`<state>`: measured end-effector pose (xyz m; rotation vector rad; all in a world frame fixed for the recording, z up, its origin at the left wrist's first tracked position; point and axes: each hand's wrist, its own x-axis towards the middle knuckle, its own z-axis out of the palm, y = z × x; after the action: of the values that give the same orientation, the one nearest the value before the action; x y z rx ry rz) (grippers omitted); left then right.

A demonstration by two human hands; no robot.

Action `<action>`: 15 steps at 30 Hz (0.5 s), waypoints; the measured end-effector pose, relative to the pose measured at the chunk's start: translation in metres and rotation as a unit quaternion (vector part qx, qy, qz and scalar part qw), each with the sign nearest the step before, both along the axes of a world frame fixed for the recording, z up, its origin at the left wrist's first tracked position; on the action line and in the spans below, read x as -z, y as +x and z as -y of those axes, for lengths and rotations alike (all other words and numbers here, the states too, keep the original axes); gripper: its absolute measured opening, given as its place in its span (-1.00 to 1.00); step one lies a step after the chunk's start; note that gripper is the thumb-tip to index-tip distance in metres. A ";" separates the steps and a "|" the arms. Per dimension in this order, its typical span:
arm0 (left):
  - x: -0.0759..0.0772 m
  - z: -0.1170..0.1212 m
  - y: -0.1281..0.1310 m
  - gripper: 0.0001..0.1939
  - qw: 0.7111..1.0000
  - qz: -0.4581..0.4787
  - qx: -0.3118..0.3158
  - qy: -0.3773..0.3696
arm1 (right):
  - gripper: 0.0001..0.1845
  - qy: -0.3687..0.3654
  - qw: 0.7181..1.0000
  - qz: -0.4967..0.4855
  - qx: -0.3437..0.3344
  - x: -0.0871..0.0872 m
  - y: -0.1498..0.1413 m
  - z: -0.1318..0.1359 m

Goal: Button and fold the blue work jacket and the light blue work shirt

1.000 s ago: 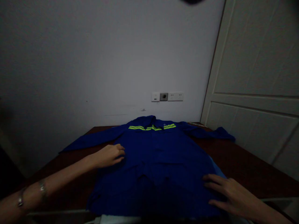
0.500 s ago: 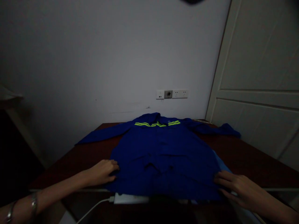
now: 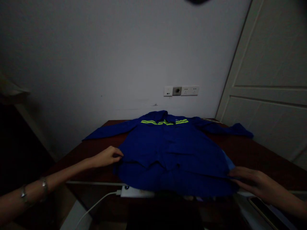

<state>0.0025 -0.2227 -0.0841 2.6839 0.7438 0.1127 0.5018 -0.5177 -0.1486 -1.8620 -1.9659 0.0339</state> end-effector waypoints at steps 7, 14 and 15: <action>-0.024 -0.010 -0.008 -0.83 0.997 0.026 -0.029 -0.070 | -0.71 0.000 0.995 -0.102 0.022 -0.002 0.028 0.003; -0.035 -0.013 -0.035 -0.89 0.974 -0.056 0.021 -0.217 | -0.75 -0.114 0.980 -0.164 -0.001 -0.003 0.065 0.021; -0.032 -0.013 -0.037 -0.89 0.969 -0.071 0.025 -0.233 | -0.75 -0.121 0.981 -0.152 0.002 0.003 0.069 0.022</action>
<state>-0.0350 -0.2098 -0.0519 2.2715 0.6463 -0.2415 0.5709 -0.5401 -0.1514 -1.8757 -1.8085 0.5451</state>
